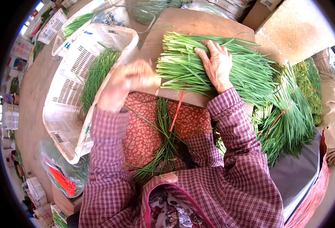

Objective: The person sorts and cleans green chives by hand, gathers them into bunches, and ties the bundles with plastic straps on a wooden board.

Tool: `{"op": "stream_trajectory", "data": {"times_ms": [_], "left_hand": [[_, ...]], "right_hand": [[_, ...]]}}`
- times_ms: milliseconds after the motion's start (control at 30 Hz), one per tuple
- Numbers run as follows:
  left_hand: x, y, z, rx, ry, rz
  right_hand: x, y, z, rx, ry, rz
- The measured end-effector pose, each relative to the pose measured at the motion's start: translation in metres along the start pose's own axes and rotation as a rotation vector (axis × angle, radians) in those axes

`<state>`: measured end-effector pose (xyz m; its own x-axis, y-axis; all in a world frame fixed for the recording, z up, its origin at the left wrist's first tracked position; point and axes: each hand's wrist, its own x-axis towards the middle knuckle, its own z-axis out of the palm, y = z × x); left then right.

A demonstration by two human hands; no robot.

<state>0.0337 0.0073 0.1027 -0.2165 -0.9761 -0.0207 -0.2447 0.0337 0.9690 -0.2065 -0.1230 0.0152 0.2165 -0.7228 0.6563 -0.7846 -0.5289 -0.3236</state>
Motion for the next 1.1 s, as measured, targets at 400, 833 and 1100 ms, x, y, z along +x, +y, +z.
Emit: {"op": "stream_trajectory", "data": {"times_ms": [400, 833, 1100], "left_hand": [[0.016, -0.009, 0.026, 0.332, 0.223, 0.184], [0.082, -0.035, 0.058, -0.222, 0.324, -0.211], [0.083, -0.029, 0.074, -0.371, 0.335, -0.183]], "right_hand": [[0.000, 0.002, 0.001, 0.028, 0.020, 0.000], [0.000, 0.000, -0.004, 0.079, 0.032, 0.020], [0.004, -0.004, -0.009, 0.063, 0.065, -0.003]]}}
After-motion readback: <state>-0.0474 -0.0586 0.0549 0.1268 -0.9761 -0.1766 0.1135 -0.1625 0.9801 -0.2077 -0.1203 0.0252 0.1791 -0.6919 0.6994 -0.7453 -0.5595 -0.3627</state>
